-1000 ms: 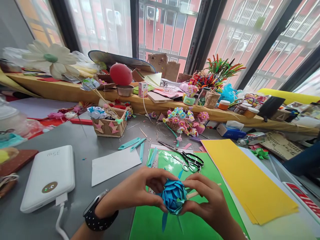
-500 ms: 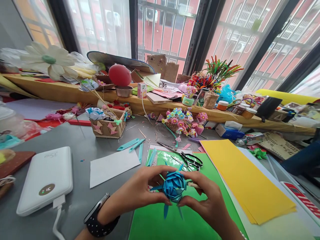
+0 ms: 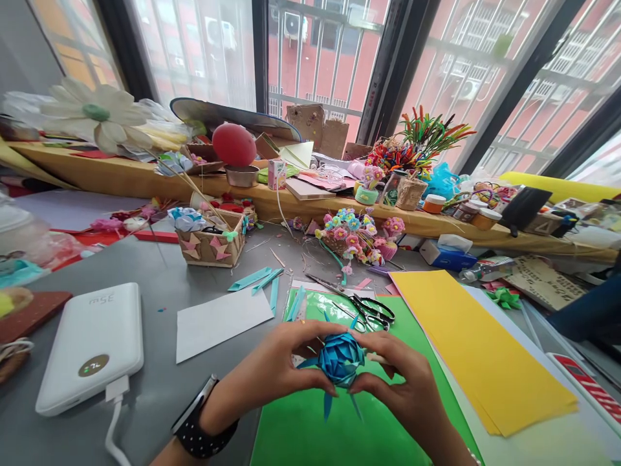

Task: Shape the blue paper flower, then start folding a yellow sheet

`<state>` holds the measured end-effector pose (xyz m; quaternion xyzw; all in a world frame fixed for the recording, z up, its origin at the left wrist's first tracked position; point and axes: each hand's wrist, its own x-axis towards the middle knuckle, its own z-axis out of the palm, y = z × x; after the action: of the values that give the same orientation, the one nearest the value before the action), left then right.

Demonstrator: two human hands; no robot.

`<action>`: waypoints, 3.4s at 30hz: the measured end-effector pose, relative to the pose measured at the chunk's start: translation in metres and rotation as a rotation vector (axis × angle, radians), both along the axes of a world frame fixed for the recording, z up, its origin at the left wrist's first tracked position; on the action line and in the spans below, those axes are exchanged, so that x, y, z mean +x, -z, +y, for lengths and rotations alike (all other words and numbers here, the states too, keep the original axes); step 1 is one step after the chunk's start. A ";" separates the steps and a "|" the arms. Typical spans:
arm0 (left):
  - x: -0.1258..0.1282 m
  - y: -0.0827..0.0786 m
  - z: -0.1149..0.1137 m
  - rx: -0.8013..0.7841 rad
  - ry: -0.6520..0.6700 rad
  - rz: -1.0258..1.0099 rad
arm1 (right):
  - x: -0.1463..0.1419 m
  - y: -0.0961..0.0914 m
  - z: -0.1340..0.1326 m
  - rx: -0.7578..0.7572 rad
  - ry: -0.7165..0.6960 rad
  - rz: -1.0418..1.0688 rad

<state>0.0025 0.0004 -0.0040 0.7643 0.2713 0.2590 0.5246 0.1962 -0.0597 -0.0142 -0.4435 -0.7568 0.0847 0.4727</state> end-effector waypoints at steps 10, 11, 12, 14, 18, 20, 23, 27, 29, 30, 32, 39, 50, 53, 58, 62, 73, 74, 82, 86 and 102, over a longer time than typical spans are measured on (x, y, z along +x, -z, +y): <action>0.000 -0.006 -0.002 0.058 0.027 0.002 | 0.001 -0.003 0.000 -0.042 -0.013 0.016; -0.001 -0.006 -0.002 0.098 0.021 0.015 | 0.000 -0.003 0.000 -0.024 -0.019 0.021; -0.001 -0.005 -0.002 0.137 0.017 0.028 | -0.001 -0.004 0.000 -0.005 -0.022 0.029; -0.002 -0.004 -0.002 0.196 0.014 0.047 | -0.002 -0.004 0.000 0.019 -0.023 0.048; -0.001 0.000 0.000 0.251 0.025 0.076 | -0.004 -0.006 0.000 0.032 -0.008 0.045; -0.001 0.001 0.001 0.264 0.026 0.091 | -0.004 -0.006 0.000 0.043 -0.012 0.031; -0.002 -0.001 0.001 0.256 0.032 0.102 | -0.005 -0.003 0.001 0.065 -0.009 0.032; -0.004 -0.006 -0.001 0.220 0.023 0.115 | -0.007 0.003 0.002 0.047 0.029 0.065; -0.004 -0.008 -0.002 0.222 0.005 0.116 | -0.007 0.004 0.001 0.014 0.031 0.073; -0.004 -0.008 -0.002 0.218 0.000 0.110 | -0.006 0.004 0.001 -0.003 0.022 0.070; -0.004 -0.008 -0.001 0.180 0.002 0.090 | -0.003 0.002 0.000 -0.032 0.001 0.063; -0.004 -0.006 0.003 0.017 -0.012 0.071 | 0.008 -0.002 -0.002 -0.062 -0.006 0.054; 0.002 0.002 0.005 -0.273 0.089 -0.028 | 0.004 0.001 -0.003 -0.048 0.074 0.130; 0.005 0.005 0.006 -0.325 0.042 -0.016 | 0.004 0.005 -0.002 -0.045 0.104 0.140; 0.008 0.006 0.006 -0.161 -0.210 -0.063 | 0.005 0.010 -0.001 0.049 0.226 0.067; 0.008 0.005 -0.001 0.304 -0.497 -0.031 | 0.002 0.010 -0.003 0.072 0.312 0.023; 0.025 0.015 -0.022 0.815 -0.271 0.066 | -0.009 0.015 -0.004 0.160 0.308 -0.028; 0.025 0.015 -0.023 0.829 -0.267 0.051 | -0.009 0.015 -0.004 0.176 0.307 -0.036; 0.029 0.023 -0.023 0.897 -0.315 0.023 | -0.011 0.018 -0.005 0.126 0.318 0.040; 0.029 0.027 -0.019 0.908 -0.321 -0.030 | -0.011 0.017 -0.005 0.133 0.295 0.051; 0.031 0.011 -0.024 1.151 -0.551 -0.111 | -0.014 0.014 -0.002 0.504 0.218 -0.209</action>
<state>0.0333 -0.0237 -0.0153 0.8114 0.2477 0.5277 -0.0422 0.1818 -0.0616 -0.0283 -0.3973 -0.7464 -0.2033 0.4937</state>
